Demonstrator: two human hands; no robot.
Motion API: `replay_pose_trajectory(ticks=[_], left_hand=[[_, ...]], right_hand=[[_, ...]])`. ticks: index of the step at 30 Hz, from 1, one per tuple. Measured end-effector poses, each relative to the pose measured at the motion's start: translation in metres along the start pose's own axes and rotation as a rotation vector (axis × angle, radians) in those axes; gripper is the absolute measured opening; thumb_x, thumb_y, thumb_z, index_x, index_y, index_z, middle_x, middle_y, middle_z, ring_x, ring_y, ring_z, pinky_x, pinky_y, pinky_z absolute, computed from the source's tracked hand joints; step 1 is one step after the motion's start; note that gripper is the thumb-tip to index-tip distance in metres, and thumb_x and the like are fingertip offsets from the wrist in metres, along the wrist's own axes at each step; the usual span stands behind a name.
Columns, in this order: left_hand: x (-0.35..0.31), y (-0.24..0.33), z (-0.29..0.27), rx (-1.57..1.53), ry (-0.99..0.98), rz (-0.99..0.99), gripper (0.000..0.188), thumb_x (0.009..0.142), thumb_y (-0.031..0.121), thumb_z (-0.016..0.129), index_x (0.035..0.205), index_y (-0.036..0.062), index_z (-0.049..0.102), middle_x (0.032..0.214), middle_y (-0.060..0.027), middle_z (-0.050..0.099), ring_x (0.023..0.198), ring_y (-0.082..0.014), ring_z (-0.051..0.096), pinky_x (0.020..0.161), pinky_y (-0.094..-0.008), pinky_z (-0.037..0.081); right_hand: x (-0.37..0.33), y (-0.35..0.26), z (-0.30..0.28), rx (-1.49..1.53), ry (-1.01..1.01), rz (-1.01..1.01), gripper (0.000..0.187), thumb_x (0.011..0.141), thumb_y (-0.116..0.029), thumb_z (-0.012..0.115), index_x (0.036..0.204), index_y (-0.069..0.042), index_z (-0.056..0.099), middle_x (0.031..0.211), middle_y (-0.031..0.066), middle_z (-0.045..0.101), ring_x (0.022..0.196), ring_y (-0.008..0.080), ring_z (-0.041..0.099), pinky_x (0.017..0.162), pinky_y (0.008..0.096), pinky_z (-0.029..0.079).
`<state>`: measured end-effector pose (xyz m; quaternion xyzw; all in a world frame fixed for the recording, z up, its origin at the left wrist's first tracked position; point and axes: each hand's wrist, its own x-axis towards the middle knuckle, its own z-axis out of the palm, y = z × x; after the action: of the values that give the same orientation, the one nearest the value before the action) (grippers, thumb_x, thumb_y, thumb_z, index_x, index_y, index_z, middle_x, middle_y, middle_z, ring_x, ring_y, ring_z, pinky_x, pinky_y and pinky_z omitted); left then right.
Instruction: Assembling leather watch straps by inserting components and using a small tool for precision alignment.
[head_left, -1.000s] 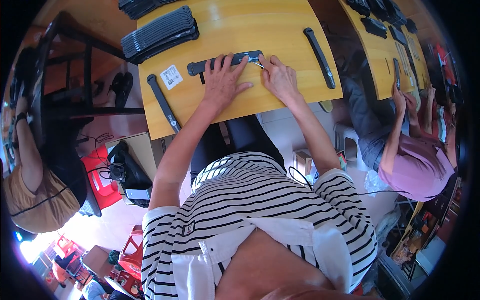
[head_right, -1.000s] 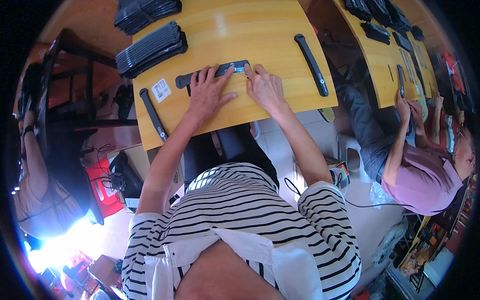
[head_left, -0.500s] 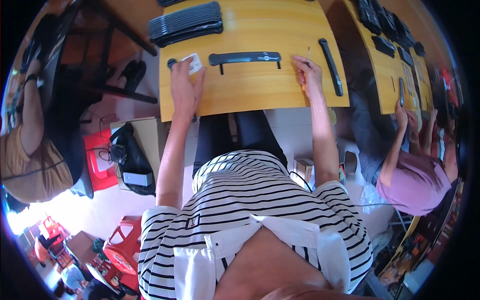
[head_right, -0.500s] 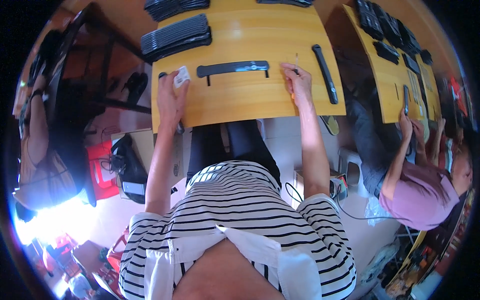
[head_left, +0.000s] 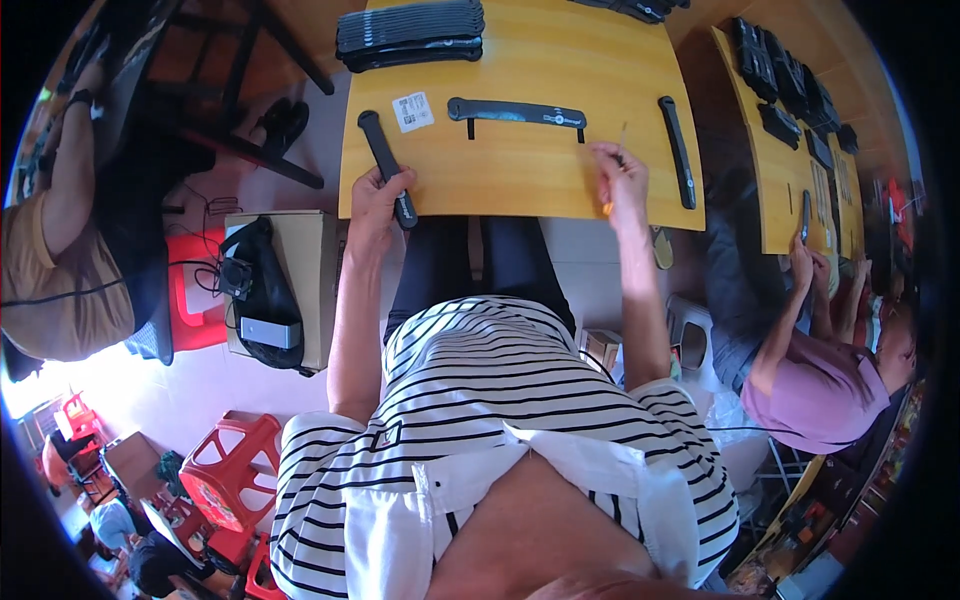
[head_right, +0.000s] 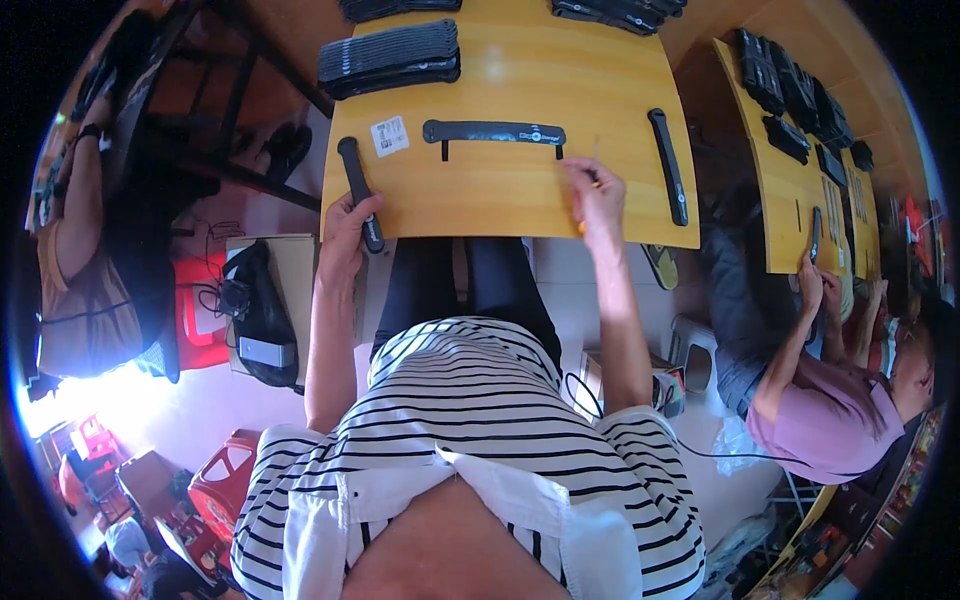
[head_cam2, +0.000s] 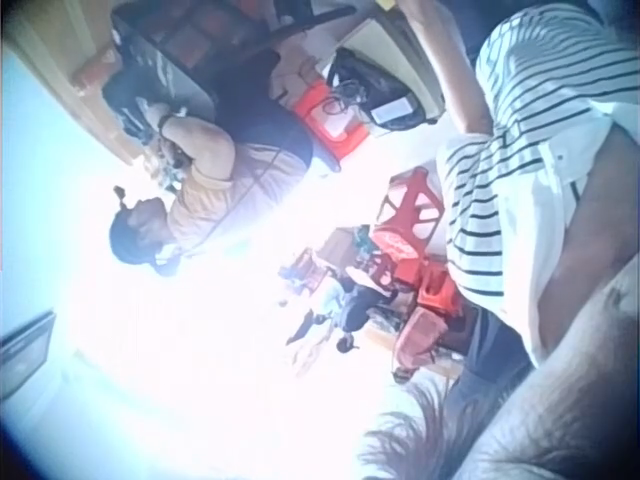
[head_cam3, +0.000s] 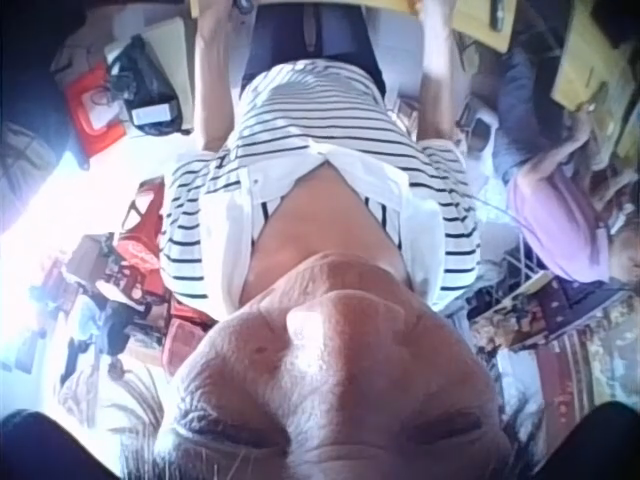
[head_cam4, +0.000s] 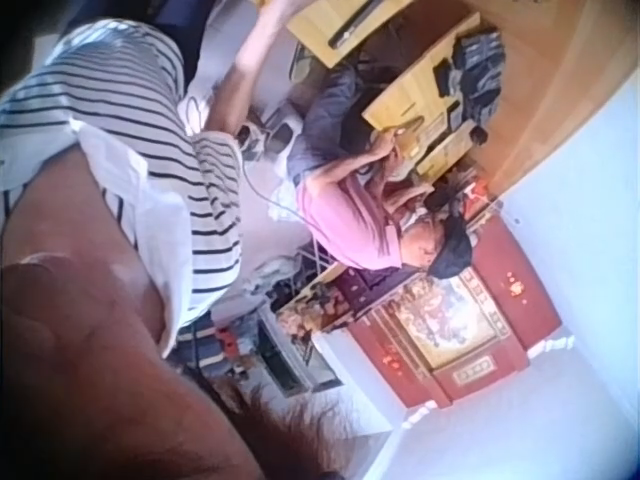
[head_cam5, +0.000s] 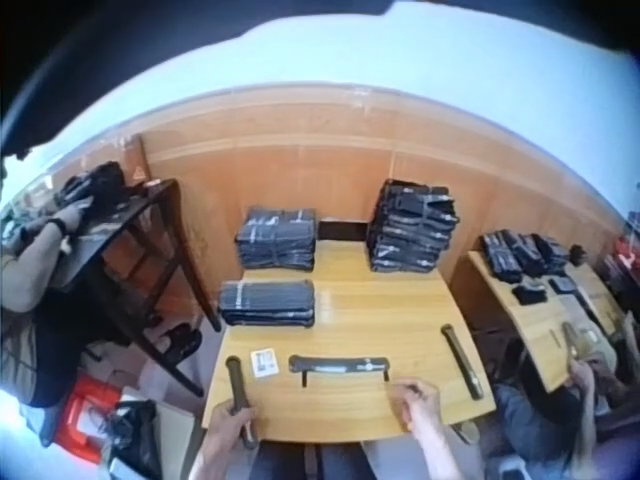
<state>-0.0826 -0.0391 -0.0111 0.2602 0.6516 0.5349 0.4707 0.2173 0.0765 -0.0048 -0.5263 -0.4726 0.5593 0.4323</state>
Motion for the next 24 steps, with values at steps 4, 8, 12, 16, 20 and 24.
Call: replay_pose_trajectory(ticks=[4,8,12,16,20,24], left_hand=[[-0.021,0.007,0.022,-0.215,0.016,0.127,0.019,0.078,0.012,0.067,0.090,0.0028,0.055,0.068,0.0020,0.051,0.058,-0.0048,0.047,0.049,-0.0198,0.036],[-0.034,0.014,0.054,-0.220,0.051,0.204,0.023,0.079,0.014,0.067,0.091,0.0021,0.052,0.070,0.0009,0.051,0.061,-0.0057,0.048,0.050,-0.0193,0.038],[-0.036,0.018,0.058,-0.268,-0.013,0.185,0.025,0.080,0.018,0.068,0.092,0.0033,0.052,0.070,0.0018,0.051,0.056,-0.0037,0.047,0.047,-0.0166,0.037],[-0.041,0.023,0.058,-0.240,-0.043,0.131,0.025,0.081,0.020,0.067,0.094,0.0031,0.053,0.069,0.0028,0.051,0.053,-0.0031,0.046,0.046,-0.0165,0.037],[-0.044,0.026,0.055,-0.431,-0.248,0.023,0.024,0.085,0.021,0.063,0.098,0.0030,0.056,0.077,-0.0002,0.058,0.061,-0.0057,0.055,0.051,-0.0179,0.042],[-0.049,0.029,0.053,-0.469,-0.318,0.009,0.023,0.087,0.021,0.060,0.100,0.0030,0.055,0.085,-0.0060,0.064,0.073,-0.0101,0.062,0.062,-0.0214,0.050]], right_hand=[[-0.064,-0.015,0.068,0.006,-0.326,0.043,0.010,0.085,-0.013,0.059,0.094,-0.008,0.058,0.063,0.0003,0.053,0.036,0.0019,0.034,0.031,0.0179,0.020],[-0.085,-0.021,0.109,0.003,-0.522,-0.022,0.024,0.083,-0.012,0.062,0.102,-0.005,0.049,0.071,0.0005,0.053,0.040,0.0015,0.036,0.034,0.0173,0.023],[-0.084,-0.023,0.111,0.020,-0.481,0.013,0.025,0.079,-0.009,0.066,0.098,-0.003,0.051,0.069,0.0004,0.053,0.055,0.0046,0.048,0.048,0.0190,0.036],[-0.085,-0.024,0.109,0.127,-0.475,0.080,0.021,0.081,-0.008,0.064,0.097,-0.004,0.051,0.067,-0.0015,0.051,0.043,0.0019,0.039,0.036,0.0170,0.025],[-0.081,-0.023,0.099,0.433,-0.506,0.296,0.019,0.083,-0.009,0.063,0.098,-0.005,0.051,0.067,-0.0012,0.050,0.040,0.0026,0.037,0.035,0.0174,0.024],[-0.080,-0.028,0.098,0.423,-0.532,0.284,0.015,0.088,-0.015,0.057,0.098,-0.006,0.051,0.067,-0.0009,0.050,0.040,0.0027,0.036,0.035,0.0172,0.023]])
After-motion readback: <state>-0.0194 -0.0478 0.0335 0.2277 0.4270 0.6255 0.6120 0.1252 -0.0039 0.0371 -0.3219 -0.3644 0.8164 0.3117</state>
